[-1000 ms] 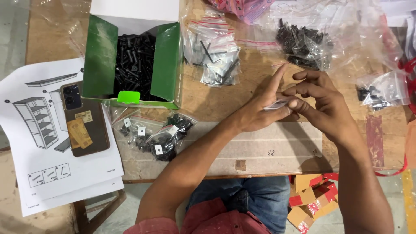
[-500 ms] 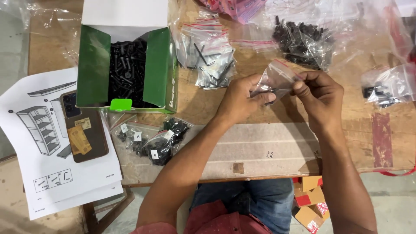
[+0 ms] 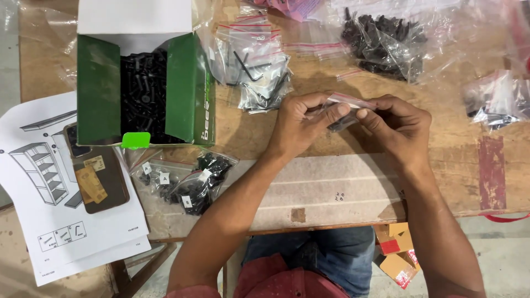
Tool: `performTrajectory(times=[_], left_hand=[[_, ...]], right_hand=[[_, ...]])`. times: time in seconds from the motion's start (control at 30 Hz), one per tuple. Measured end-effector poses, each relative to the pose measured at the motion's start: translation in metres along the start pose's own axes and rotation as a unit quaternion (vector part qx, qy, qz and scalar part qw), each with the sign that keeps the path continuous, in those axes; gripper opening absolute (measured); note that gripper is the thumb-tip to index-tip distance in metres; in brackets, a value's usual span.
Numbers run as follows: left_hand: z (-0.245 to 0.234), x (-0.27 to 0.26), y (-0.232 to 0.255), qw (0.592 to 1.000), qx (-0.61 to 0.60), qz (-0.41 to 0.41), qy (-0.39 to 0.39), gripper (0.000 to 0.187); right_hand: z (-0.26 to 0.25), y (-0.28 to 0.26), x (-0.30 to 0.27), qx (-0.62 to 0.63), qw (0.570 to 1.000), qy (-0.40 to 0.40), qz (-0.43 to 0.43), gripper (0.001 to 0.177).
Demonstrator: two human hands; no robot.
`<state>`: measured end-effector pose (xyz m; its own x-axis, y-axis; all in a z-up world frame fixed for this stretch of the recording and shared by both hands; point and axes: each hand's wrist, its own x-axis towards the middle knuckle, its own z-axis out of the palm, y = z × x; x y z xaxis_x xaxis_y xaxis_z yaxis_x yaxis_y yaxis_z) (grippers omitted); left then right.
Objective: Sort screws and hardware components into small plastic bags on a workbench.
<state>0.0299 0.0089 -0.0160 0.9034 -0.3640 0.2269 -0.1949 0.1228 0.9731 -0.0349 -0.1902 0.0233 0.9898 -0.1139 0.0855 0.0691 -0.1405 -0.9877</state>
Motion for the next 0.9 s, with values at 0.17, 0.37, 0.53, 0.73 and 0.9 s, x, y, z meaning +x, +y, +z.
performTrajectory(times=[0.17, 0.37, 0.53, 0.73, 0.9], left_hand=[[0.0, 0.001, -0.002, 1.0, 0.027, 0.009, 0.001, 0.027], [0.001, -0.001, 0.004, 1.0, 0.004, 0.028, -0.001, 0.026], [0.005, -0.004, 0.015, 0.999, -0.015, 0.044, -0.005, 0.025], [0.008, -0.006, 0.018, 0.997, -0.003, 0.069, -0.025, 0.022], [0.011, -0.009, 0.019, 0.997, -0.029, 0.063, -0.022, 0.019]], right_hand=[[-0.002, 0.003, 0.0, -0.016, 1.0, 0.001, -0.015, 0.013], [-0.005, 0.01, -0.001, -0.011, 1.0, 0.004, -0.02, 0.01], [-0.005, 0.011, -0.003, 0.011, 1.0, 0.002, -0.024, 0.007], [-0.008, 0.013, -0.001, 0.036, 0.997, -0.038, -0.06, 0.009], [-0.003, 0.007, -0.004, 0.034, 0.997, -0.03, -0.06, 0.008]])
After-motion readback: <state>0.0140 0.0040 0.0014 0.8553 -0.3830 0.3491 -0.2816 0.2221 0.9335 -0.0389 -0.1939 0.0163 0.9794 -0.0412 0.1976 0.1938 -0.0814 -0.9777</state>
